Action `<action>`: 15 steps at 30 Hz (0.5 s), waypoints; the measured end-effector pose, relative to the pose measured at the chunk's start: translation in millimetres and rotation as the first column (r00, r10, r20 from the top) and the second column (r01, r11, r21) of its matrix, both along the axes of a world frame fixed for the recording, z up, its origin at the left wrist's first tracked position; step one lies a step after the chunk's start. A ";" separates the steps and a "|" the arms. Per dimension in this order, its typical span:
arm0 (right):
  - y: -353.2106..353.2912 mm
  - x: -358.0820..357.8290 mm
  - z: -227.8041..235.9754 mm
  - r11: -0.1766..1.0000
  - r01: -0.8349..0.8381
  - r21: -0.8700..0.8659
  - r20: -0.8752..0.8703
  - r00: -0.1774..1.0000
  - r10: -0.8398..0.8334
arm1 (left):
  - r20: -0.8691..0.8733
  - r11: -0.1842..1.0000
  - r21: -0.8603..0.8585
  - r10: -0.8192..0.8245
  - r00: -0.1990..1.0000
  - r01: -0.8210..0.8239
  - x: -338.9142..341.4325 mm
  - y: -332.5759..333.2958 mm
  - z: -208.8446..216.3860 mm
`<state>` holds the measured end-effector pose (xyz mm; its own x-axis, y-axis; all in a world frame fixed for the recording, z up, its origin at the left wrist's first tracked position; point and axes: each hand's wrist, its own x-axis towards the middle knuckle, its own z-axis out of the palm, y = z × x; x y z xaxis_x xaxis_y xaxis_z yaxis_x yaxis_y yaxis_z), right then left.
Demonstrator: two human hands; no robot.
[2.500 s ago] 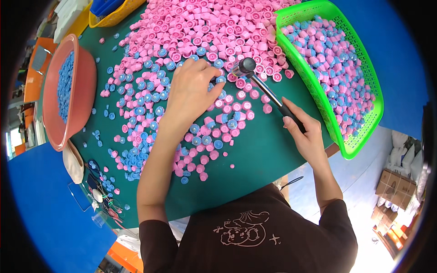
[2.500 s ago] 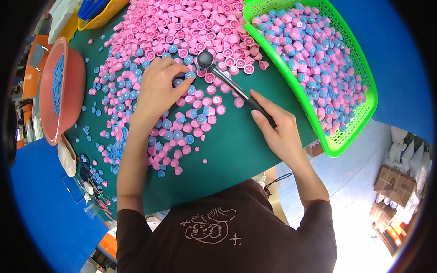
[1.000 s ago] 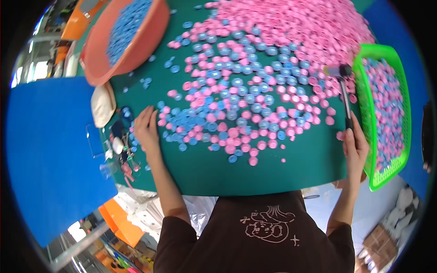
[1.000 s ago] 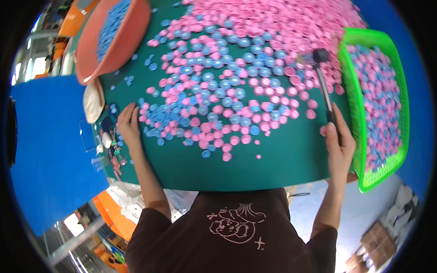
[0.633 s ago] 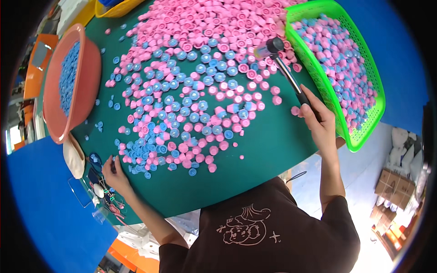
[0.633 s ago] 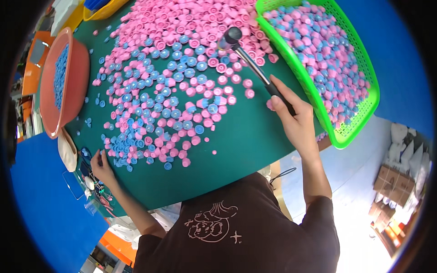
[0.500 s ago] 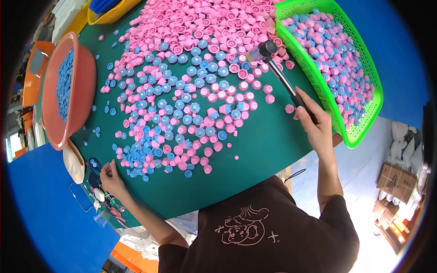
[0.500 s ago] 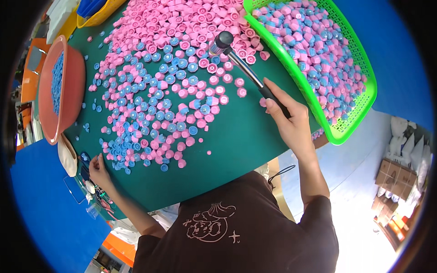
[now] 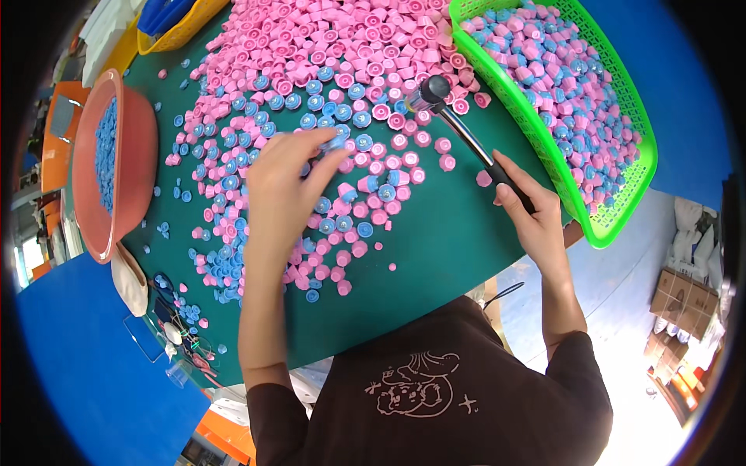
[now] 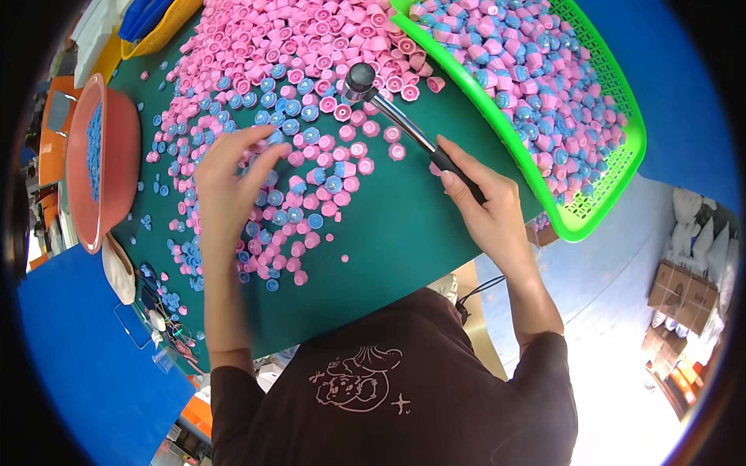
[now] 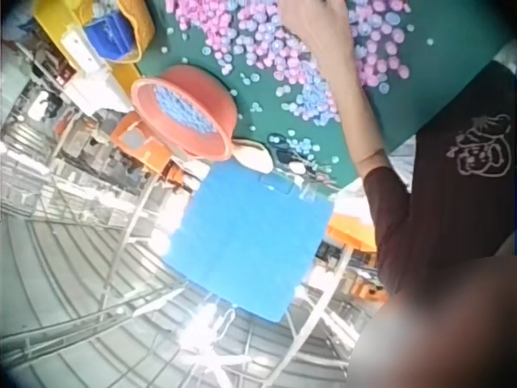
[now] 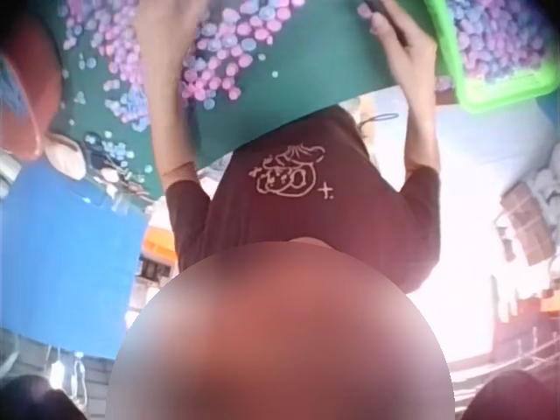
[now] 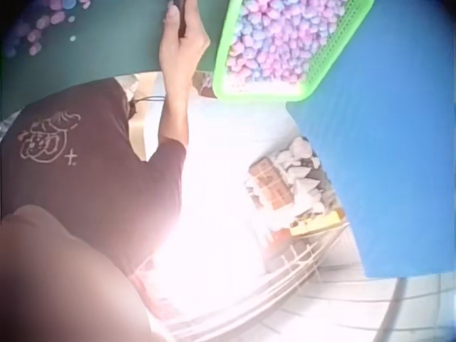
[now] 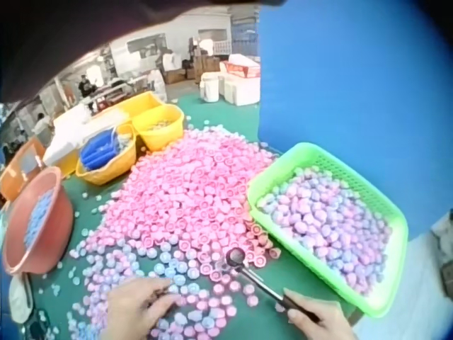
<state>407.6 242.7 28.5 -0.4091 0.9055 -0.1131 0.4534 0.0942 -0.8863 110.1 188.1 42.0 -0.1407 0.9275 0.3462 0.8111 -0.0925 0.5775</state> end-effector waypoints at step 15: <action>3.1 8.8 -3.3 0.998 0.015 -0.065 -0.031 0.999 -0.017 | -0.242 0.933 0.015 -0.346 0.906 0.360 20.1 69.7 -40.5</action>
